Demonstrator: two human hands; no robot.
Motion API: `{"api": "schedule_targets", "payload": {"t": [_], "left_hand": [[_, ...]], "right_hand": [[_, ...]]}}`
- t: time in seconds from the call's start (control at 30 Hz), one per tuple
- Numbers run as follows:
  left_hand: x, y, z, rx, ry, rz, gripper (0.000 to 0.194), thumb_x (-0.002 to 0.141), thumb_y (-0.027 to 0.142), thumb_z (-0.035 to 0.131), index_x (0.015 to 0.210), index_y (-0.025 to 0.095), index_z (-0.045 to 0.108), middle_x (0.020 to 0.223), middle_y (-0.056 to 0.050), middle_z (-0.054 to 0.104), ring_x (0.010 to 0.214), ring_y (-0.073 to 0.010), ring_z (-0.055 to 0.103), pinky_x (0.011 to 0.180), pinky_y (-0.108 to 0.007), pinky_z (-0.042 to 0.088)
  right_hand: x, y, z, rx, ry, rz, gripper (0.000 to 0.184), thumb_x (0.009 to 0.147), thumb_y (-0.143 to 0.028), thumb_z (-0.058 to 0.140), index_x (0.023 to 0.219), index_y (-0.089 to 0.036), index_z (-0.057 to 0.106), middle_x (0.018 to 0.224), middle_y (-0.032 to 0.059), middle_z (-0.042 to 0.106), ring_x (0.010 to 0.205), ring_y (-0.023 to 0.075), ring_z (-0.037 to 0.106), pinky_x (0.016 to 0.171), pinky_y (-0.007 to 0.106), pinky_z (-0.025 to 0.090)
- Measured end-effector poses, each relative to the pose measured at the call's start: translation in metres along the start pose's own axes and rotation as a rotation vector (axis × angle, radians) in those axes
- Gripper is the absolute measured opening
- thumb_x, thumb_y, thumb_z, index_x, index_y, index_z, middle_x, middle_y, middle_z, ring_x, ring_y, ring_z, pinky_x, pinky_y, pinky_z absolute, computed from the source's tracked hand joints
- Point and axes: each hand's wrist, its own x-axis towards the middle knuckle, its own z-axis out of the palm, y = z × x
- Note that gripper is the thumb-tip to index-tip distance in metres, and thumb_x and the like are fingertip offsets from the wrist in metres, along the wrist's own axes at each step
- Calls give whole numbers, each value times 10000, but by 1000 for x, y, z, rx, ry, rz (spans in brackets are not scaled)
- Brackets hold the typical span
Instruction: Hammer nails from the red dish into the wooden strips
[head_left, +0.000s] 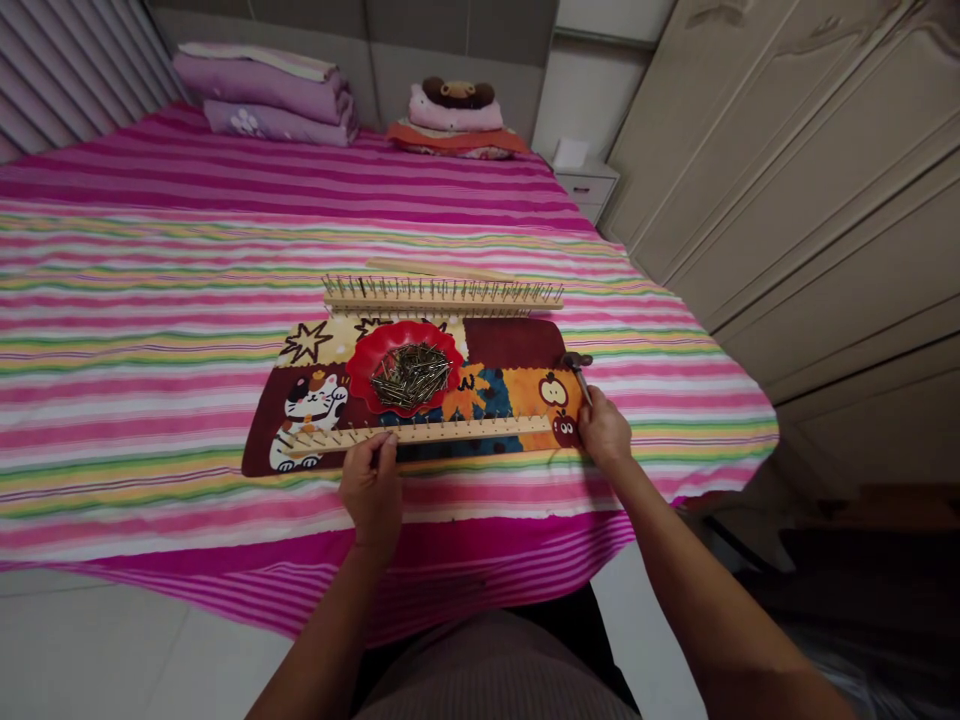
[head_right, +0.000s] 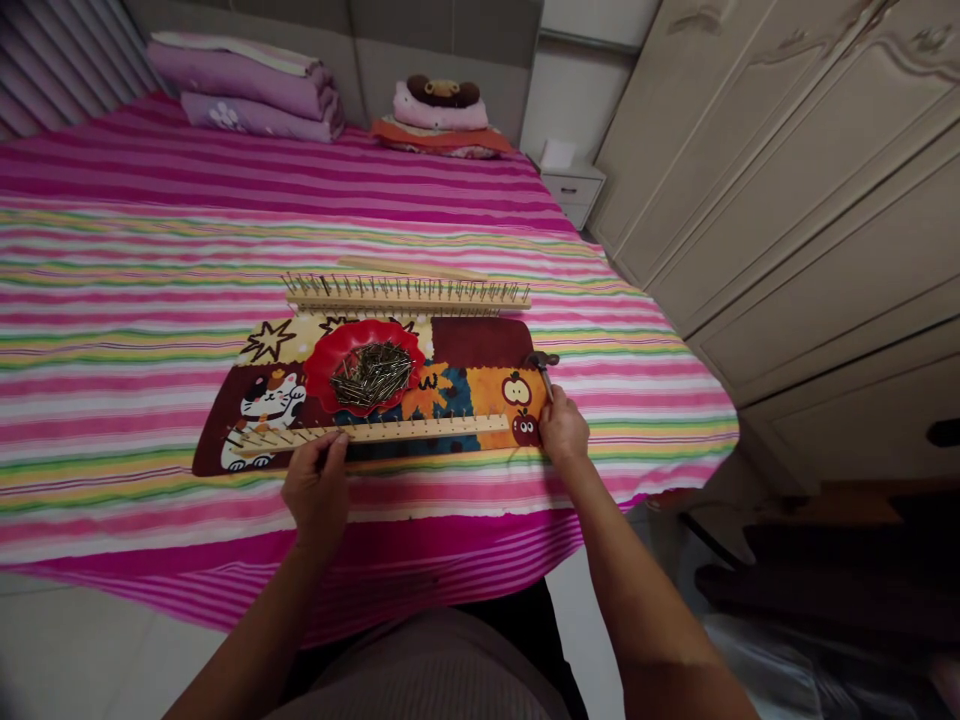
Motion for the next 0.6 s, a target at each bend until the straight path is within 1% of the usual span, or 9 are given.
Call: {"api": "schedule_targets", "payload": {"t": [0.27,0.5,0.6], "left_hand": [[-1,-2,0,36,-12,21,211,825,411,541,846,225,637,840,-16,659,849,-167,611,821,-307,472],[-2,-1,1,67,-8,108,197,830,389,526,820,223,632,826,-32,652,827,-175,604,815,-318,468],[-3,-1,1,57,-12,128,198,835,388,524,827,223,633,825,-31,653,827,-173,600,821,-317,464]], "right_hand": [[0,1,0,3,3,-1,403,925,-212,422,1311,-155,523,955,99,643,701,169,492,546,262,230],[-2,0,-2,9,7,-9,380,929,-222,436,1290,-163,539,910,84,637,649,154,466,541,263,223],[-3,1,-2,12,16,-16,379,931,-228,433,1290,-167,540,914,84,634,661,160,479,540,264,232]]}}
